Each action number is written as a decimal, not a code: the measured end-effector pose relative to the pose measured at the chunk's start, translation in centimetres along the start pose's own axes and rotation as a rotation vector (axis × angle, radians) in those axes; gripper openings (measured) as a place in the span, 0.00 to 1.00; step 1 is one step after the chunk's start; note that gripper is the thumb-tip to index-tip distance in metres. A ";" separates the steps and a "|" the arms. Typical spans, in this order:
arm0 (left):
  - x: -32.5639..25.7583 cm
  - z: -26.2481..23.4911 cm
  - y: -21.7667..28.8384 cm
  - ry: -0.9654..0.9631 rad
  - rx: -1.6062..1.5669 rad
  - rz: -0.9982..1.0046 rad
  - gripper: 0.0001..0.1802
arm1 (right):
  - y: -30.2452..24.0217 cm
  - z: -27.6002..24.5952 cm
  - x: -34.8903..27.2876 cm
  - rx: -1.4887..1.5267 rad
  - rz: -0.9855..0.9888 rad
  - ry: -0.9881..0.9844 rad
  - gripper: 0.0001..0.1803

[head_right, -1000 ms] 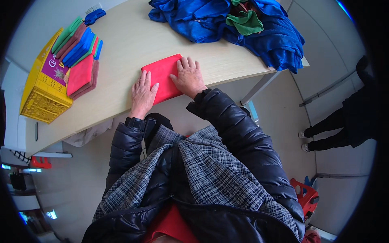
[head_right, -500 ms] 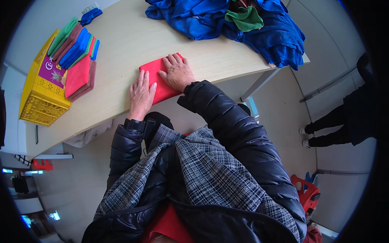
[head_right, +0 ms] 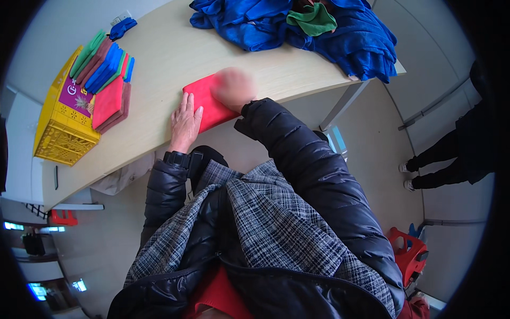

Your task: Folding small square cloths and stacking them into bins.

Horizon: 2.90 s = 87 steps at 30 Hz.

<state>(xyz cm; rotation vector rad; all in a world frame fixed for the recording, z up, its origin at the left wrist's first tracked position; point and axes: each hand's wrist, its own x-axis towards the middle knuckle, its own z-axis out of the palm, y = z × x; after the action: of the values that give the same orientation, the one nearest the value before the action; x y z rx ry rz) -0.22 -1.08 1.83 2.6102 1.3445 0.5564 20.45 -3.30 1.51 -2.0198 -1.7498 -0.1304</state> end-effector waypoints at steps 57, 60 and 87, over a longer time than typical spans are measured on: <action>2.3 -1.8 1.3 0.021 0.041 0.127 0.36 | -3.5 0.0 0.5 -0.086 -0.259 -0.016 0.31; 4.0 0.6 0.0 0.015 0.029 0.130 0.39 | -4.8 0.5 0.0 0.004 -0.251 -0.144 0.33; 3.0 1.7 -0.1 0.000 0.097 0.061 0.43 | 1.9 -1.5 -1.7 -0.005 0.017 -0.073 0.33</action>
<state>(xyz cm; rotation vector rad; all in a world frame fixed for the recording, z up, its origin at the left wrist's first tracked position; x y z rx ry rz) 1.92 1.44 1.03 2.7364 1.3282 0.5114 22.32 -5.63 1.67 -2.0667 -1.7774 -0.0572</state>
